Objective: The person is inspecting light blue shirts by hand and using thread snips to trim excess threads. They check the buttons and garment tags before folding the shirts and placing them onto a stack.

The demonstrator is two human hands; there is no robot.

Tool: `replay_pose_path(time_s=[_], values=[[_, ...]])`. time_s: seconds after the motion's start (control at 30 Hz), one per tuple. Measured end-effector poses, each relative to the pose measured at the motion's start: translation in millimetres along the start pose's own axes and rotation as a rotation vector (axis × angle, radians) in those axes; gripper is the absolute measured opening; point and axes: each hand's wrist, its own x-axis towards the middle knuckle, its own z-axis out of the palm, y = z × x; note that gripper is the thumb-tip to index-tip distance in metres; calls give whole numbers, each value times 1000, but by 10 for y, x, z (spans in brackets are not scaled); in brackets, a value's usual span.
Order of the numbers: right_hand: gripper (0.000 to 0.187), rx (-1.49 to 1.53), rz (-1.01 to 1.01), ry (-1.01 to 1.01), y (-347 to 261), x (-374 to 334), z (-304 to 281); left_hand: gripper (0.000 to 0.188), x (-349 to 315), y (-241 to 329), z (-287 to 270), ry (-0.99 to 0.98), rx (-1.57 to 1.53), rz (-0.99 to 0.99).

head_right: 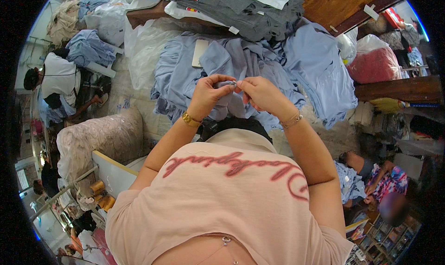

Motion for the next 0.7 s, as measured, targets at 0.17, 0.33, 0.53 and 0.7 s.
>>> replay_pose_path(time_s=[0.17, 0.33, 0.53, 0.7], values=[[34, -233, -70, 107, 32, 49, 37, 22, 9, -19, 1, 57, 171, 124], [35, -371, -151, 181, -9, 27, 97, 22, -24, 11, 37, 113, 237, 127], [34, -382, -111, 161, 6, 26, 63, 23, -29, -17, 29, 90, 263, 147], [30, -303, -106, 115, 46, 40, 32, 23, -27, -30, 42, 66, 173, 112]])
